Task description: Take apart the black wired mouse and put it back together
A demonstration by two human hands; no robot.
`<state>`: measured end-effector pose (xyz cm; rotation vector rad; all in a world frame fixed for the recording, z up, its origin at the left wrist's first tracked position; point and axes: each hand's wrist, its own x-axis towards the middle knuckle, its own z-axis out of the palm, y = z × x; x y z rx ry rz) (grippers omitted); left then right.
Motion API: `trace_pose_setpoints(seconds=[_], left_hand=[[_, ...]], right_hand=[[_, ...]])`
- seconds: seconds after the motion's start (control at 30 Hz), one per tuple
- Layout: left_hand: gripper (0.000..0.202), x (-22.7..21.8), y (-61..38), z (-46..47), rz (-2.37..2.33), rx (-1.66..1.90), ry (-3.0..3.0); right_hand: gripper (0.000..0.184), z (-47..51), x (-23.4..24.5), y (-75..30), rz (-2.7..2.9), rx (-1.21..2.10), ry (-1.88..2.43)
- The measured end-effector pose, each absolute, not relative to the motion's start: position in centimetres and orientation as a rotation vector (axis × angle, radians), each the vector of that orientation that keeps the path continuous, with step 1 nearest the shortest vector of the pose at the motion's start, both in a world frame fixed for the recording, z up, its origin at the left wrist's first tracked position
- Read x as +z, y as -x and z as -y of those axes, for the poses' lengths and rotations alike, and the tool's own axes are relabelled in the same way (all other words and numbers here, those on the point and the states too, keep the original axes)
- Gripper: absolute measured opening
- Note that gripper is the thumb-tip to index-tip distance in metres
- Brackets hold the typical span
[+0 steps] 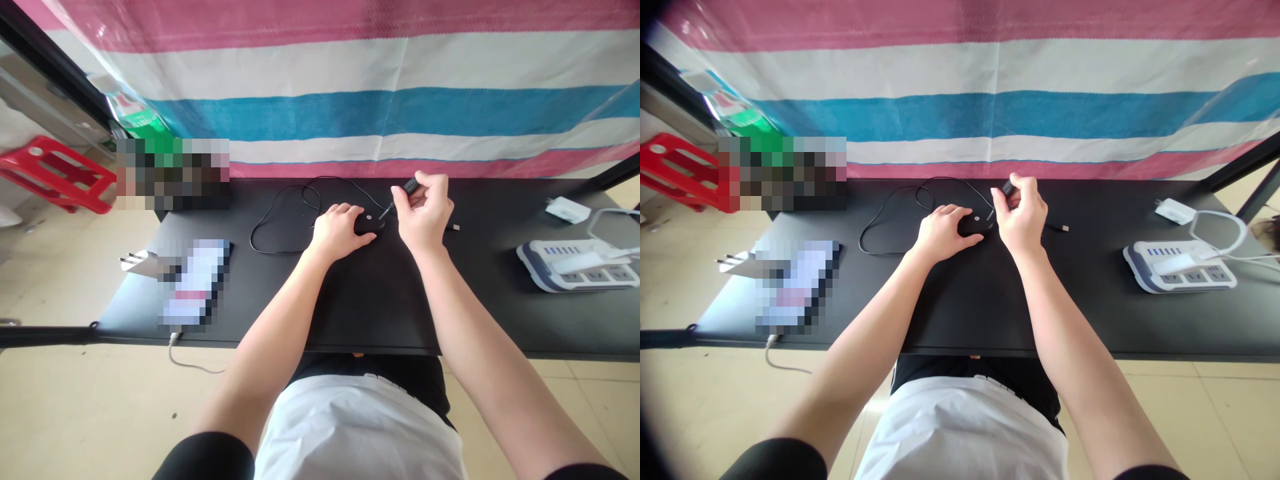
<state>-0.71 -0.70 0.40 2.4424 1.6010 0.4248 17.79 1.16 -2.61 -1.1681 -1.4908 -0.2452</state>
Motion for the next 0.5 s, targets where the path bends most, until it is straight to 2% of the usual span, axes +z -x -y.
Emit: trace_pose_setpoints(seconds=[0.2,0.5], left_hand=[[0.057,0.3,0.7,0.7,-1.614,0.423,-2.427],[0.058,0.6,0.8,0.7,-1.607,0.418,-2.412]], right_hand=[[0.041,-1.3,-2.5,-18.0,1.492,-0.242,1.2],[0.036,-0.5,-1.6,-17.4,1.581,-0.075,1.129]])
